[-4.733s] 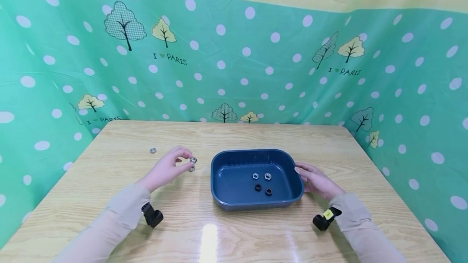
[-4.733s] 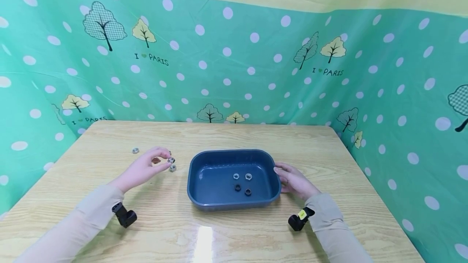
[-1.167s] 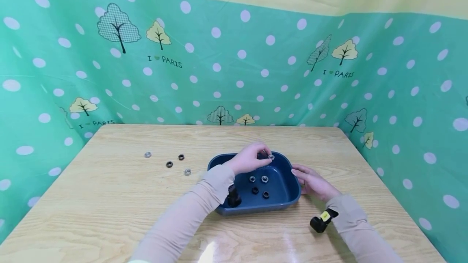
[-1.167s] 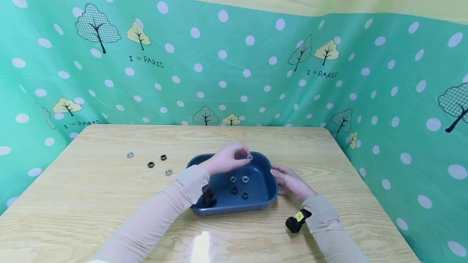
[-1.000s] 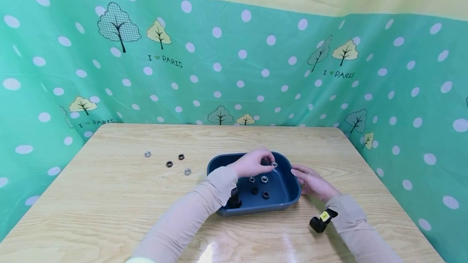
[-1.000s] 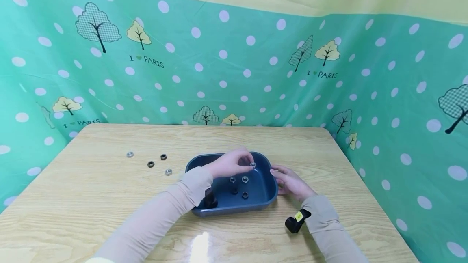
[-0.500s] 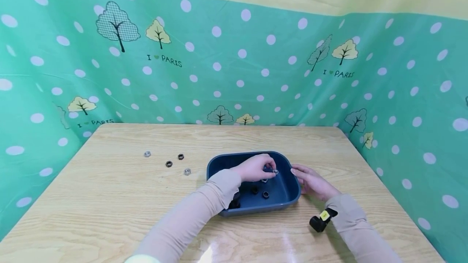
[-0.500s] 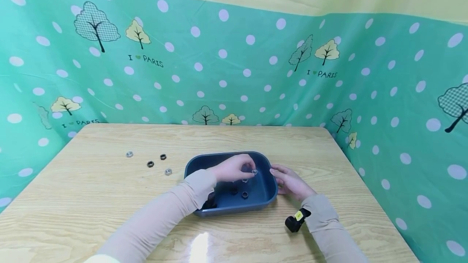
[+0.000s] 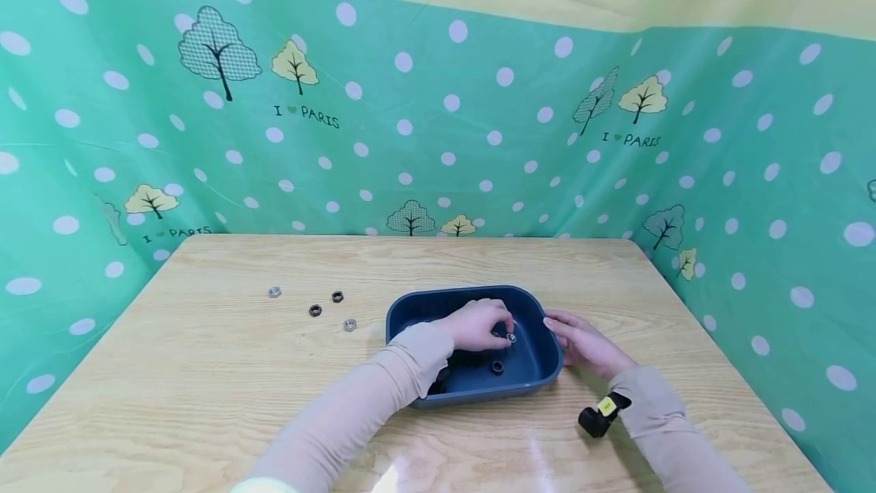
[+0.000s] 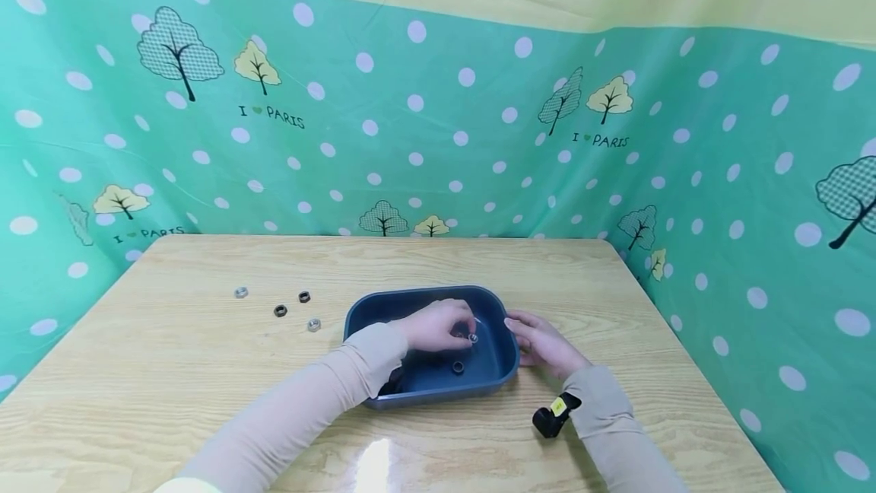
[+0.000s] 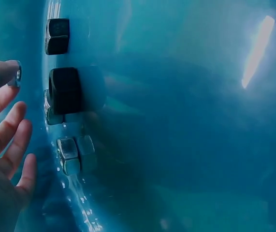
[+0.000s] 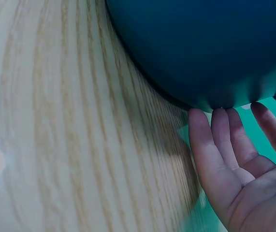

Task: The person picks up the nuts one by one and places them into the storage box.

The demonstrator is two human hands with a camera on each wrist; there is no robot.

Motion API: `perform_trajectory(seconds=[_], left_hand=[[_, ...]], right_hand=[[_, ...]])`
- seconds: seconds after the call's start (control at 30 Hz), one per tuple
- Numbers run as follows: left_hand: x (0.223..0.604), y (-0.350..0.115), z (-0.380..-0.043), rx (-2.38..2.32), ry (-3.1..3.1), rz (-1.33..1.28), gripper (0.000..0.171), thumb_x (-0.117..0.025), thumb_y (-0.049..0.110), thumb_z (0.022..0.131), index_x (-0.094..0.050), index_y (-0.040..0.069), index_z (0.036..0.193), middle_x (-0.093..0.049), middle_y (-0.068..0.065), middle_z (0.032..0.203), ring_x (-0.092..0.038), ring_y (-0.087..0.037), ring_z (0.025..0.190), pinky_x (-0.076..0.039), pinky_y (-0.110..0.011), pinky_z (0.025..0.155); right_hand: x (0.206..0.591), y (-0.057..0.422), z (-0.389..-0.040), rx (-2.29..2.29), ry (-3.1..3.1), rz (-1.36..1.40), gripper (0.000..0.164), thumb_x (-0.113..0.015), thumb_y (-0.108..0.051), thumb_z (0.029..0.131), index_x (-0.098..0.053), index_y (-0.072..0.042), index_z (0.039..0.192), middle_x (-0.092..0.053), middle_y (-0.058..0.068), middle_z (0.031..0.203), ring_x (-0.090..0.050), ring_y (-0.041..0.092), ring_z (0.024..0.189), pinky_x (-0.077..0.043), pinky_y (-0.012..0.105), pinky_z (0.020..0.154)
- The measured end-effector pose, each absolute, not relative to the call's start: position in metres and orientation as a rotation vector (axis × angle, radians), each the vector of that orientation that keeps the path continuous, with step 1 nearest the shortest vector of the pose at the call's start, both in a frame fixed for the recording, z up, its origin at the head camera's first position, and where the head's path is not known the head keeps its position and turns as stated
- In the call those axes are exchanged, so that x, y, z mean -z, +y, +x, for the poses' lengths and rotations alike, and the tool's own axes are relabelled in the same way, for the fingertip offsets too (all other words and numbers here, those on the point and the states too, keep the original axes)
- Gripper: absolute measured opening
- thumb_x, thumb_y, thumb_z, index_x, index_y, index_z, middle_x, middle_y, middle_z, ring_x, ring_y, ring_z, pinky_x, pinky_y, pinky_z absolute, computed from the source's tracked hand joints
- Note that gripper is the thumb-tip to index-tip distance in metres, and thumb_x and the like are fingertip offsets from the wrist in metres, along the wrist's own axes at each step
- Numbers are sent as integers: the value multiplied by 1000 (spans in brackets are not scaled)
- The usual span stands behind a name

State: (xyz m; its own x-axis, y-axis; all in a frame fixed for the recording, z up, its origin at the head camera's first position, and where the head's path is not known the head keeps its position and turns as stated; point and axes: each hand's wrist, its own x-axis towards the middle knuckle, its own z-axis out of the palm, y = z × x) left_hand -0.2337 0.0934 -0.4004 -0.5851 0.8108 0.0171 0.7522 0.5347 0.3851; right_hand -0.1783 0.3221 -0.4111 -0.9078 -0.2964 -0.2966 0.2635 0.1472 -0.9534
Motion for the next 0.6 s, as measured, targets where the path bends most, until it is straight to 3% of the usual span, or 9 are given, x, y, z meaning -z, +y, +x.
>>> perform_trajectory(seconds=[0.6], left_hand=[[403,93,-232,-390,2594,1379,10,-68,30,86,-68,22,92,-56,4,109,-51,-11,100,-42,-25,89]], right_hand=[[411,323,-180,1794,2017,-28,66,-45,-33,100,-17,7,145,-64,2,119,-63,8,98,-54,41,83]])
